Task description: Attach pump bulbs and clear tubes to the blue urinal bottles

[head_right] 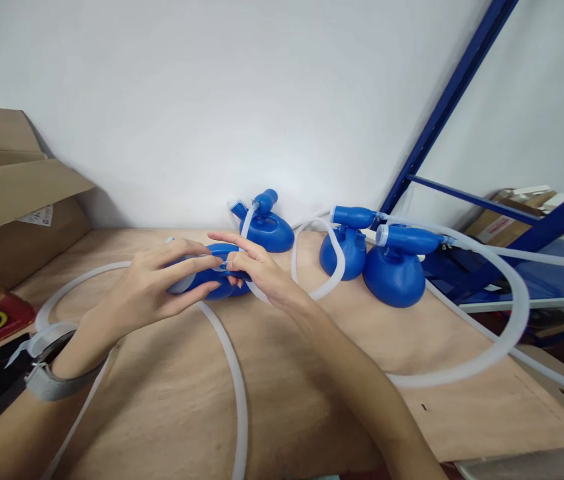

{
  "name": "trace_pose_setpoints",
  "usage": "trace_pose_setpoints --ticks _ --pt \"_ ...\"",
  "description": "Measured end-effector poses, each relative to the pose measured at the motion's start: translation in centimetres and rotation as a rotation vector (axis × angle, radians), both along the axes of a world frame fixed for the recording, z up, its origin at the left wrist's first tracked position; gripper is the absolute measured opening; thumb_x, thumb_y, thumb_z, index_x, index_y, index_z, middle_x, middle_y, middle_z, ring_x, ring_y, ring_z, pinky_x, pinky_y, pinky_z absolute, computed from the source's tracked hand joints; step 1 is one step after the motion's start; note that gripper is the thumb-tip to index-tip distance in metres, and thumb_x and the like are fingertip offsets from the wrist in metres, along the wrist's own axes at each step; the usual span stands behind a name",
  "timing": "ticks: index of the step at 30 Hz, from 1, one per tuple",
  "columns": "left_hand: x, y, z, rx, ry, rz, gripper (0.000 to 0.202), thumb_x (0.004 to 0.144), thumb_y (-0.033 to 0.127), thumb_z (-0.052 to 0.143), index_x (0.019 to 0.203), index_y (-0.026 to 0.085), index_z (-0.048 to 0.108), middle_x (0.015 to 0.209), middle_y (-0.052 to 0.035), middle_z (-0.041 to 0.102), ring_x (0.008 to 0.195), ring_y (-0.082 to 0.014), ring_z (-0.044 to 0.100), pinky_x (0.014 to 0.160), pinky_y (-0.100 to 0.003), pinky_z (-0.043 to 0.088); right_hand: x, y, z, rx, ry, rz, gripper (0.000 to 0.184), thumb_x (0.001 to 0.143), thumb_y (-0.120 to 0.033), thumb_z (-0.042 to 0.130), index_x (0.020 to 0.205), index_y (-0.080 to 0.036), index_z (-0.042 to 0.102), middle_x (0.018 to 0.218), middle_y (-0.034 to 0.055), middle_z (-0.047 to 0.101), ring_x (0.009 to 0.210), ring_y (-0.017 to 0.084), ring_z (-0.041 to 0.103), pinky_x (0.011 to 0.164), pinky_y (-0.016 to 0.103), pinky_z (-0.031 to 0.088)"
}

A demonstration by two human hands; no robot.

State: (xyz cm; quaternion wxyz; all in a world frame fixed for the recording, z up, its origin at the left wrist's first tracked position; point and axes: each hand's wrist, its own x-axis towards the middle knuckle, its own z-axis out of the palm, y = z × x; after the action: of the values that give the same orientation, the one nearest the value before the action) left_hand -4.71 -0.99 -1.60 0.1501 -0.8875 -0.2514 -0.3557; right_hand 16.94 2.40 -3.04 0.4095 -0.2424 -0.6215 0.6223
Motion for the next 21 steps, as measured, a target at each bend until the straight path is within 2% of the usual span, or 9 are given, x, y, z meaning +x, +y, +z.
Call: trace_pose_setpoints --ticks 3,8,11,15,18,21 --pt "-0.1 0.0 0.0 -0.025 -0.031 -0.046 0.026 0.101 0.022 0.065 0.125 0.026 0.071 0.116 -0.0079 0.073 0.11 -0.0232 0.071 0.095 -0.035 0.057 0.1 -0.1 0.3 -0.002 -0.016 0.023 0.053 0.079 -0.023 0.063 0.131 -0.02 0.068 0.069 -0.0059 0.055 0.064 0.012 0.051 0.059 0.026 0.04" --pt "-0.1 0.2 -0.1 0.012 -0.065 -0.086 0.013 0.098 0.018 0.067 0.11 0.019 0.072 0.107 -0.0086 0.074 0.096 -0.0204 0.072 0.085 -0.033 0.058 0.0 -0.1 0.3 -0.008 -0.043 -0.004 0.048 0.079 -0.024 0.063 0.126 -0.018 0.073 0.067 -0.0043 0.058 0.061 0.011 0.05 0.058 0.025 0.039" --pt "0.0 0.1 0.1 -0.005 -0.056 -0.09 0.009 0.097 0.016 0.067 0.104 0.018 0.072 0.106 -0.0095 0.074 0.095 -0.0209 0.073 0.084 -0.033 0.058 -0.2 -0.1 0.0 0.004 -0.057 -0.022 0.045 0.077 -0.024 0.063 0.12 -0.017 0.076 0.064 -0.0042 0.058 0.06 0.011 0.05 0.057 0.025 0.038" --pt "-0.1 -0.2 0.6 -0.047 -0.011 -0.081 0.011 0.099 0.016 0.061 0.095 0.017 0.071 0.098 -0.0088 0.074 0.089 -0.0205 0.072 0.079 -0.032 0.057 -0.6 -0.2 -0.5 0.004 -0.08 -0.018 0.043 0.079 -0.025 0.063 0.118 -0.017 0.077 0.062 -0.0039 0.059 0.06 0.012 0.052 0.057 0.025 0.039" --pt "0.0 -0.2 0.6 0.018 0.04 -0.034 0.017 0.1 0.016 0.059 0.087 0.016 0.07 0.092 -0.0093 0.072 0.08 -0.0196 0.069 0.071 -0.031 0.054 -0.8 0.0 -0.9 -0.008 -0.061 -0.022 0.044 0.078 -0.026 0.061 0.117 -0.016 0.078 0.061 -0.004 0.06 0.058 0.011 0.052 0.057 0.025 0.041" --pt "0.2 -0.1 0.1 0.06 0.048 0.002 0.017 0.1 0.017 0.058 0.09 0.015 0.071 0.095 -0.0111 0.073 0.082 -0.021 0.07 0.072 -0.032 0.055 -0.8 0.2 -0.9 -0.004 -0.059 -0.059 0.044 0.077 -0.026 0.059 0.115 -0.015 0.078 0.06 -0.0043 0.058 0.056 0.011 0.05 0.056 0.025 0.04"
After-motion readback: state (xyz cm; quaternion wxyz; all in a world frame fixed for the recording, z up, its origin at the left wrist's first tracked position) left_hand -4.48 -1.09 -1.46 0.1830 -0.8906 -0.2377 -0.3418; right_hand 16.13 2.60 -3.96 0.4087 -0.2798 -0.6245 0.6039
